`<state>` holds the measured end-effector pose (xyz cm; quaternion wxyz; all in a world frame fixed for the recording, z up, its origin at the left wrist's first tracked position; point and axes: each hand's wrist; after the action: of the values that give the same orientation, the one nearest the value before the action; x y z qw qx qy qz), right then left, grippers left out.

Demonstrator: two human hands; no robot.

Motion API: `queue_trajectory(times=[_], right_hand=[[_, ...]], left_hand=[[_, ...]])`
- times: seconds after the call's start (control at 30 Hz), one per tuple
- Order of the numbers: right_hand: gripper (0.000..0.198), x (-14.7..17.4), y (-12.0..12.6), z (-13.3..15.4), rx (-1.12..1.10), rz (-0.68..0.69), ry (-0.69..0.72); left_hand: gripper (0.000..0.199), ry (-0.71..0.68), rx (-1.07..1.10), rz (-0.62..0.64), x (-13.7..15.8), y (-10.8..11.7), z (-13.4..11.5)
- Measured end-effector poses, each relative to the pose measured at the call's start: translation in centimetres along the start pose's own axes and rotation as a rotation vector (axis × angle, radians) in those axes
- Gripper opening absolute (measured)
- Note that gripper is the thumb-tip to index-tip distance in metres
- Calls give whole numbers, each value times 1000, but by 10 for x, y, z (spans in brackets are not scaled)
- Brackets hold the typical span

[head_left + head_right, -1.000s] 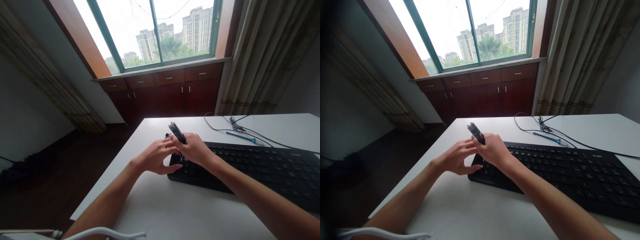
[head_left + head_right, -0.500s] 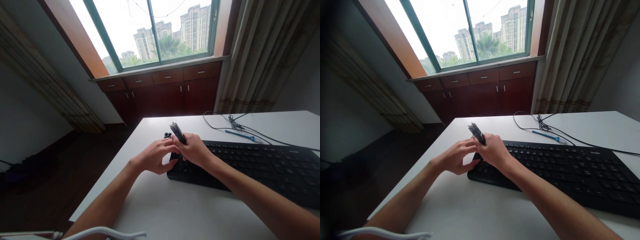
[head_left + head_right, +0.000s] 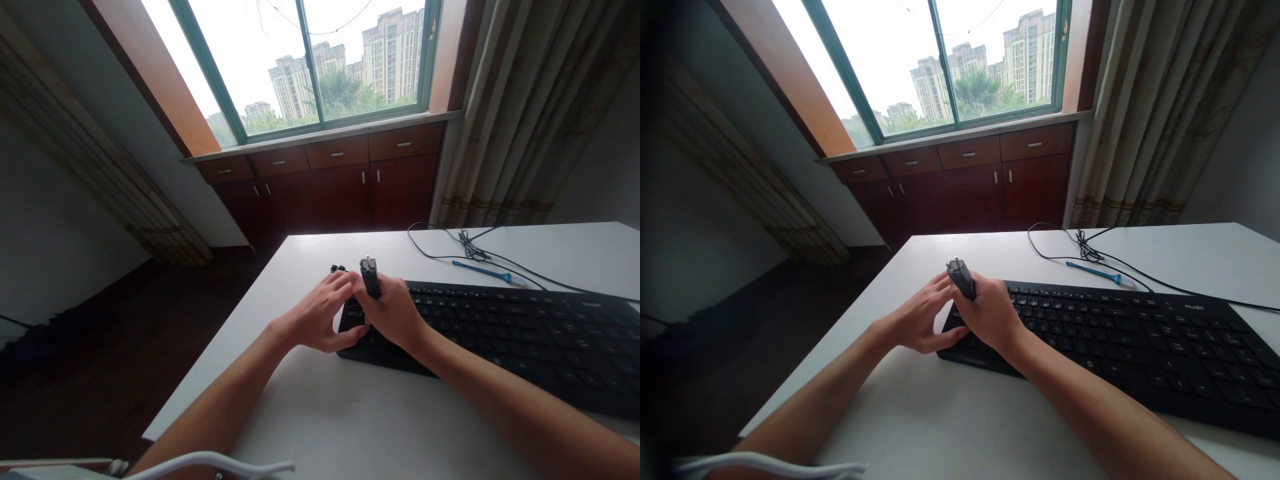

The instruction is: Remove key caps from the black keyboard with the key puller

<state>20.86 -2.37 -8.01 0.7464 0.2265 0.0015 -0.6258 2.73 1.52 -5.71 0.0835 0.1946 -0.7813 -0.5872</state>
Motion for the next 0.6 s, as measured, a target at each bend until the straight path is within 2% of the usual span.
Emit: queue_trajectory(times=[0.13, 0.2, 0.27, 0.37, 0.43, 0.53, 0.6], right_hand=[[37, 0, -1, 0, -7, -41, 1], [40, 0, -1, 1, -40, -76, -2], [41, -1, -1, 2, -107, -136, -20], [40, -3, -2, 3, -133, -150, -17], [39, -4, -3, 2, -103, -115, -5], [41, -6, -3, 0, -97, -125, -21], [42, -7, -2, -1, -92, -145, -35]], left_hand=[[53, -52, 105, -113, -7, -20, -9], [46, -52, 183, -155, -9, -29, -14], [40, 11, 245, -197, -11, -34, -17], [47, 83, 258, -238, -12, -32, -18], [56, 66, 207, -205, -10, -26, -13], [66, 28, 112, -91, -4, -13, -3], [61, 16, 65, -53, 0, -6, 4]])
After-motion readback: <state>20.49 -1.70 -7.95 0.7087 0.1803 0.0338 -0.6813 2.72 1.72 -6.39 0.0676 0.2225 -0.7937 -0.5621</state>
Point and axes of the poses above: each hand's wrist, its own x-axis away from the middle knuckle, its own y-axis out of the back of the hand, z = x × y, and after that the axes turned 10 degrees about z, right-handed
